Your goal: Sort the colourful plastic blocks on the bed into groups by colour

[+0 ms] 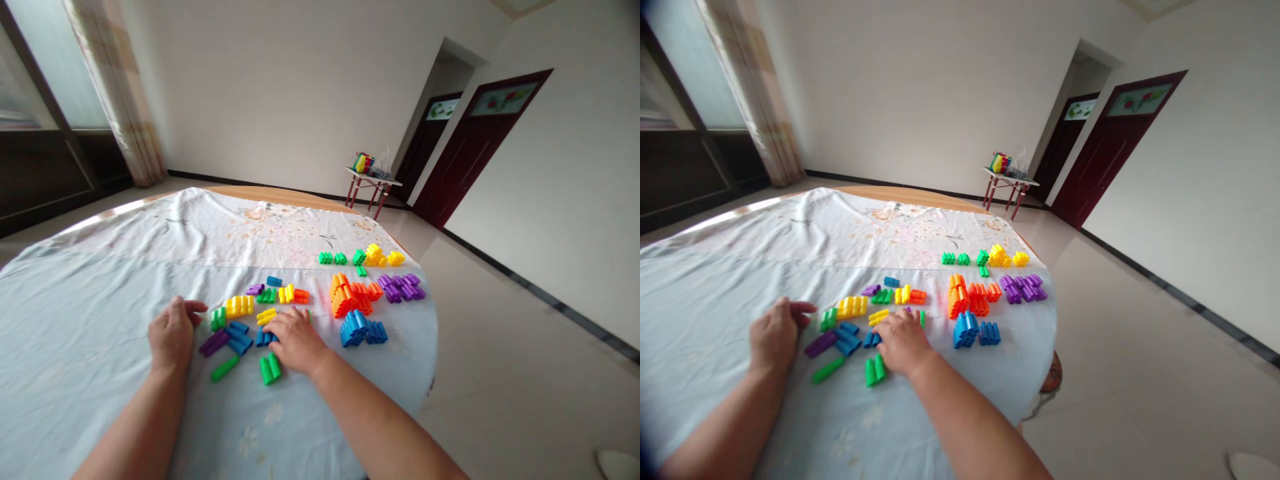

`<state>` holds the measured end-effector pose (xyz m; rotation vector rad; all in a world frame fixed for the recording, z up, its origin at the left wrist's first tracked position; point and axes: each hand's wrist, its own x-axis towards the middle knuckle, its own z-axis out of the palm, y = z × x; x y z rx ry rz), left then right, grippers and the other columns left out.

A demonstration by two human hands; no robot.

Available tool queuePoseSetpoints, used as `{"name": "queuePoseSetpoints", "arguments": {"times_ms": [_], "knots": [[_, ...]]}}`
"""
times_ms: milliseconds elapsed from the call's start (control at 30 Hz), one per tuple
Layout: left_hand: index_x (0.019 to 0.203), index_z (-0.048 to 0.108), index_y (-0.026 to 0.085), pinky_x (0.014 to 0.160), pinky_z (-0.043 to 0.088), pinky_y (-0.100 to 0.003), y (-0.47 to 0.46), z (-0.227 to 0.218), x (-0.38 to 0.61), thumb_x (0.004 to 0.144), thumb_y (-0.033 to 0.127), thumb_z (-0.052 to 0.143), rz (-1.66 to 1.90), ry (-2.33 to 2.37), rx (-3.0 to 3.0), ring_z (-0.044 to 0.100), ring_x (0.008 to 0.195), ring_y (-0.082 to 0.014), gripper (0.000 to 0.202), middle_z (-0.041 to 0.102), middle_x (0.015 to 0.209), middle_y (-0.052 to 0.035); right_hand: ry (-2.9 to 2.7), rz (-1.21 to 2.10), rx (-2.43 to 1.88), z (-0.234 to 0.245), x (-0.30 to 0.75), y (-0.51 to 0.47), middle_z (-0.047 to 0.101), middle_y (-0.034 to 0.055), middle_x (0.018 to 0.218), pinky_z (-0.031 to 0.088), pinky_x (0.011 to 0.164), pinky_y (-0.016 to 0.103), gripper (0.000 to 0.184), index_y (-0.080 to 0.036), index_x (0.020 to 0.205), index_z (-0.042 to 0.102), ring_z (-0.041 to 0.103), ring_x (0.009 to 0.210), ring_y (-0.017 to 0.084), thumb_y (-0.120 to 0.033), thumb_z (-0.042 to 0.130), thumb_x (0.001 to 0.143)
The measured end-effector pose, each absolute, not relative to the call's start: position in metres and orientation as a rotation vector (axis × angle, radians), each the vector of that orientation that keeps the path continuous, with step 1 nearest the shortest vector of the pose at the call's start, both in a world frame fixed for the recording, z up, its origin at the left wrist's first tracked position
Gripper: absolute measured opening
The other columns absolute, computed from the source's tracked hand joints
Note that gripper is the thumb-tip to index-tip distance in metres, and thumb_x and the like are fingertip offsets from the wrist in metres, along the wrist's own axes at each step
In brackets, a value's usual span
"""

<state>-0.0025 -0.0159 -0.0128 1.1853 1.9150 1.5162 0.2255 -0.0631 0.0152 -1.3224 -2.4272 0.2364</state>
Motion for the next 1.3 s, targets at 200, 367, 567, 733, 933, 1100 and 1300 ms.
{"name": "queuePoseSetpoints", "arguments": {"times_ms": [200, 367, 567, 733, 933, 1100, 1300], "knots": [[0.066, 0.064, 0.017, 0.048, 0.036, -0.029, -0.015, -0.014, -0.002, 0.082, 0.047, 0.034, 1.56, 1.872, 1.098, 0.046, 0.047, -0.0148, 0.045, 0.051, 0.05, -0.001, -2.382, 0.254, -1.334, 0.015, 0.229, -0.068, 0.063, 0.004, 0.105, 0.035, 0.088, 0.04, 0.029, -0.024, 0.103, 0.062, 0.049, 0.103, 0.024, -0.021, 0.064, 0.074], [0.066, 0.064, 0.017, 0.051, 0.037, -0.03, -0.018, -0.009, -0.001, 0.082, 0.046, 0.034, 1.551, 1.871, 1.093, 0.046, 0.048, -0.0153, 0.045, 0.051, 0.05, -0.0015, -2.373, 0.302, -1.344, 0.014, 0.228, -0.068, 0.063, 0.004, 0.104, 0.034, 0.091, 0.042, 0.028, -0.024, 0.101, 0.062, 0.048, 0.105, 0.025, -0.021, 0.064, 0.074], [0.068, 0.065, 0.015, 0.05, 0.036, -0.031, -0.018, -0.007, -0.001, 0.082, 0.046, 0.033, 1.529, 1.889, 1.109, 0.046, 0.049, -0.0165, 0.047, 0.051, 0.05, -0.0024, -2.271, 0.373, -1.176, 0.03, 0.236, -0.077, 0.057, 0.0044, 0.114, 0.034, 0.097, 0.037, 0.053, -0.023, 0.12, 0.052, 0.047, 0.108, 0.021, -0.009, 0.061, 0.07], [0.071, 0.065, 0.018, 0.048, 0.035, -0.032, -0.022, -0.004, 0.002, 0.081, 0.048, 0.031, 1.515, 1.924, 1.147, 0.048, 0.052, -0.0179, 0.047, 0.054, 0.056, -0.0045, -2.147, 0.37, -1.074, 0.067, 0.28, -0.097, 0.054, 0.003, 0.119, 0.035, 0.101, 0.036, 0.056, -0.027, 0.128, 0.045, 0.046, 0.114, 0.018, -0.011, 0.056, 0.075], [0.067, 0.062, 0.024, 0.043, 0.034, -0.033, -0.027, 0.002, 0.008, 0.079, 0.051, 0.03, 1.497, 1.976, 1.16, 0.048, 0.052, -0.0199, 0.044, 0.057, 0.06, -0.0053, -1.95, 0.25, -1.359, 0.081, 0.377, -0.105, 0.054, 0.0059, 0.12, 0.041, 0.095, 0.038, 0.05, -0.026, 0.122, 0.052, 0.049, 0.112, 0.02, -0.011, 0.057, 0.075], [0.07, 0.065, 0.023, 0.041, 0.036, -0.032, -0.024, -0.005, 0.009, 0.077, 0.048, 0.032, 1.55, 2.01, 1.123, 0.047, 0.049, -0.019, 0.041, 0.057, 0.06, -0.005, -2.0, 0.25, -1.562, 0.058, 0.434, -0.105, 0.055, 0.0062, 0.118, 0.04, 0.096, 0.04, 0.052, -0.025, 0.119, 0.055, 0.05, 0.111, 0.021, -0.008, 0.056, 0.07], [0.073, 0.065, 0.026, 0.039, 0.036, -0.032, -0.021, -0.013, 0.005, 0.076, 0.046, 0.036, 1.526, 1.969, 1.085, 0.046, 0.047, -0.0185, 0.035, 0.057, 0.061, -0.0055, -2.056, 0.308, -1.605, 0.039, 0.444, -0.11, 0.057, 0.0055, 0.115, 0.039, 0.097, 0.038, 0.053, -0.025, 0.118, 0.056, 0.05, 0.11, 0.02, -0.005, 0.056, 0.069]]}}
